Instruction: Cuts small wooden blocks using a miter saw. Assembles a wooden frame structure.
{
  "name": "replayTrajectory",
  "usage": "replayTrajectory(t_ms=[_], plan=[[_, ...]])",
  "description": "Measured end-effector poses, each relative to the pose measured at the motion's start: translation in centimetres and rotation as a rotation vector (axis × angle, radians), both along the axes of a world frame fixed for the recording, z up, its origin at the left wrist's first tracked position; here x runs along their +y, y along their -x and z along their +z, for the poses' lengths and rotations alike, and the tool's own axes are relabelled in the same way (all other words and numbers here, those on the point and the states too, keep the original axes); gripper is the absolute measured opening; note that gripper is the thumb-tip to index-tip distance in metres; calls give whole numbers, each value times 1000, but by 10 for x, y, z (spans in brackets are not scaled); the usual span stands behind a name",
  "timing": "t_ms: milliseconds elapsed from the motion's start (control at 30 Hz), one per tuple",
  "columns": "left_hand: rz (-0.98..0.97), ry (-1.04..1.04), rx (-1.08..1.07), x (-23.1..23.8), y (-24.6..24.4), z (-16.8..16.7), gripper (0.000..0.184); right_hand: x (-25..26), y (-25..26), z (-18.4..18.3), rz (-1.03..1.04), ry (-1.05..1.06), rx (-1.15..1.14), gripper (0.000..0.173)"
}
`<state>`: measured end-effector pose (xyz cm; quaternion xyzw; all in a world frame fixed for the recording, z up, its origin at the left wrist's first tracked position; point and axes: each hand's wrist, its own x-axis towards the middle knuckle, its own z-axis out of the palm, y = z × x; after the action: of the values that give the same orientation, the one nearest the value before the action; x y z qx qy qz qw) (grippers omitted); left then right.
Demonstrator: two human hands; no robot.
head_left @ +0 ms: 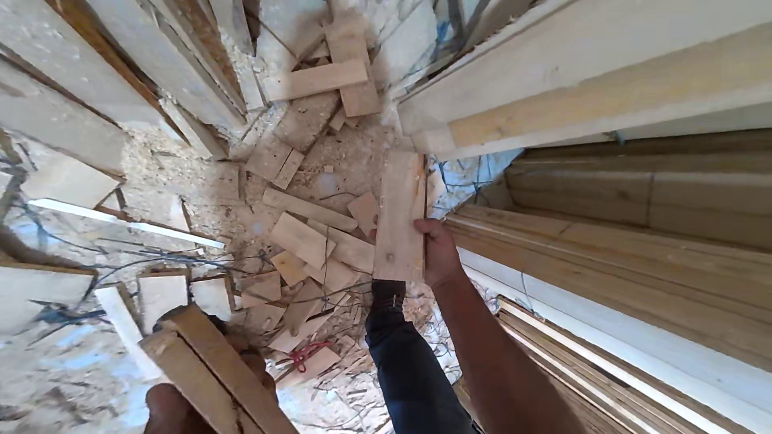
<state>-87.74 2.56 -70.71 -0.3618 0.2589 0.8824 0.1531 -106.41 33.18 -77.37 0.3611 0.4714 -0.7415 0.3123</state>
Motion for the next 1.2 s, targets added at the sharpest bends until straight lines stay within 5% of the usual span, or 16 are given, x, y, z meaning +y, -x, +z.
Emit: replayTrajectory(t_ms=[167,300,367,533,700,800,900,1033,1200], plan=[[-51,-70,12,-1,-4,-5,64,-15,-16,-6,121,-132,48,32],[-64,-54,41,-1,-7,-11,62,-43,-42,39,832,-758,123,30],[-63,-24,17,-3,-6,-7,55,-60,-61,73,1062,-879,139,37],[-61,-83,43,7,-7,-8,63,-100,-110,145,1025,-540,252,44],[-116,-68,133,19,-21,-11,72,-95,-123,136,996,-318,501,48],[-135,-118,158,25,-12,-12,74,-75,-104,106,954,-270,437,30],[-212,-235,127,27,-6,-5,77,-37,-82,22,934,-589,264,29],[-187,-216,127,29,-26,-20,78,14,-30,-113,725,-967,-194,51],[-179,-200,22,26,-26,-8,78,31,21,-182,360,-1013,-450,60]])
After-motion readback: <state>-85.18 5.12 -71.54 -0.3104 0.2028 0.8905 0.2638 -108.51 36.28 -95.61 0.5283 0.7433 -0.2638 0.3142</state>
